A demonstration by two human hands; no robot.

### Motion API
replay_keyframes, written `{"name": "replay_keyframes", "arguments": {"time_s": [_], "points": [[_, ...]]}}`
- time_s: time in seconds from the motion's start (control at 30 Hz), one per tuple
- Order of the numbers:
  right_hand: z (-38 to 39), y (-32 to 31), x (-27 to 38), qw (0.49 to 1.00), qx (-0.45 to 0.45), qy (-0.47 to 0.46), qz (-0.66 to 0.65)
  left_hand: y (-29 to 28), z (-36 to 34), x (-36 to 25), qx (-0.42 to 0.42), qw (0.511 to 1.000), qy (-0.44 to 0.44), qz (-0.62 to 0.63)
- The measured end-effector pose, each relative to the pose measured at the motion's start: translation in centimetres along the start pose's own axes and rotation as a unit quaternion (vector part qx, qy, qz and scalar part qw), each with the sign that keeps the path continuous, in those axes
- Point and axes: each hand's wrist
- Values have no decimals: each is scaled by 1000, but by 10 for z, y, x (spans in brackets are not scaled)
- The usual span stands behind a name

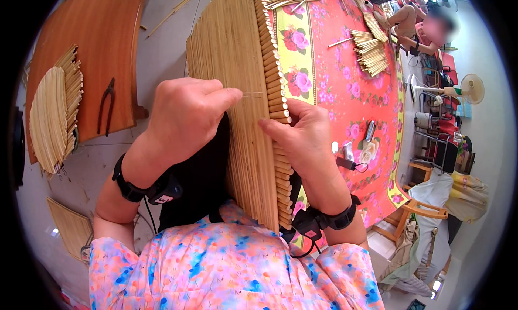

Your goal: The person weaves together thin wooden slats using thread to construct a fan, utilizing a needle, pliers, and a thimble for the assembly.

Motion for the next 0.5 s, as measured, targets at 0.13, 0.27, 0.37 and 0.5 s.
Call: {"name": "replay_keyframes", "arguments": {"time_s": [0.13,0.27,0.37,0.5], "points": [[3,5,-6,999,5,9,-48,1,1,8,45,998,-18,33],[10,10,-10,996,30,20,-86,-4,5,18,51,987,-38,147],[19,15,-11,991,69,15,-113,-20,6,22,99,968,-84,214],[24,27,-27,989,90,-34,-109,-43,5,23,187,934,-166,254]]}}
Point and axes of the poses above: each hand's wrist, its own z-axis away from the middle knuckle, its own y-axis out of the palm, x = y × z, and after that the axes turned 2 degrees about y, right-handed
